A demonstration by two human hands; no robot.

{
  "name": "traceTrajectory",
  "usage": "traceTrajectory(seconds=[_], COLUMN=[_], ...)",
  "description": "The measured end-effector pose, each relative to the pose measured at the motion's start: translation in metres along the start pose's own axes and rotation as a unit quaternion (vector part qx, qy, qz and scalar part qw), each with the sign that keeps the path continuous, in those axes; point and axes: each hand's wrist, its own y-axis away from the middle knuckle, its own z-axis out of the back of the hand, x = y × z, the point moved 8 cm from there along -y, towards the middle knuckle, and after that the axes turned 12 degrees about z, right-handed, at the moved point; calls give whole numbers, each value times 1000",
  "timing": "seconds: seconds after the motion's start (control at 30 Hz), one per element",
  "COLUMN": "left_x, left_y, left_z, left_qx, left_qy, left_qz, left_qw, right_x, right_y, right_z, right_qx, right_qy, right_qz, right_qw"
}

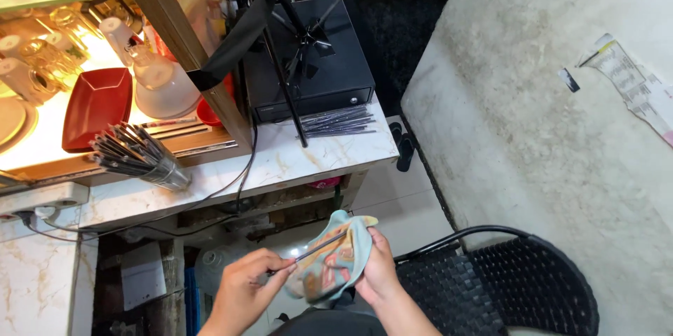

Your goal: The recorder is individually wiping down and cleaning reusable metal straws using a cloth before placing them in containers.

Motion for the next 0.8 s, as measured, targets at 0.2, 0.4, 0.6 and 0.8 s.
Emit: traceTrajectory(seconds=[0.2,0.4,0.6,0.8], left_x=[3,-37,-93,-101], left_y=[-15,-2,35,7], left_z=[23,121,186,199], left_qx=[-20,-221,-403,-438], left_qy=[-33,-181,-387,-556], left_qz=[30,-13,24,1], left_qw=[999,958,829,707], right_x=[10,57,21,18], right_y=[-32,-75,-108,-112], right_z=[-6,15,43,-8], right_qx=[73,-9,186,184], right_qy=[17,62,126,163], right_qz=[-21,2,-72,-91], right_qw=[997,998,972,965])
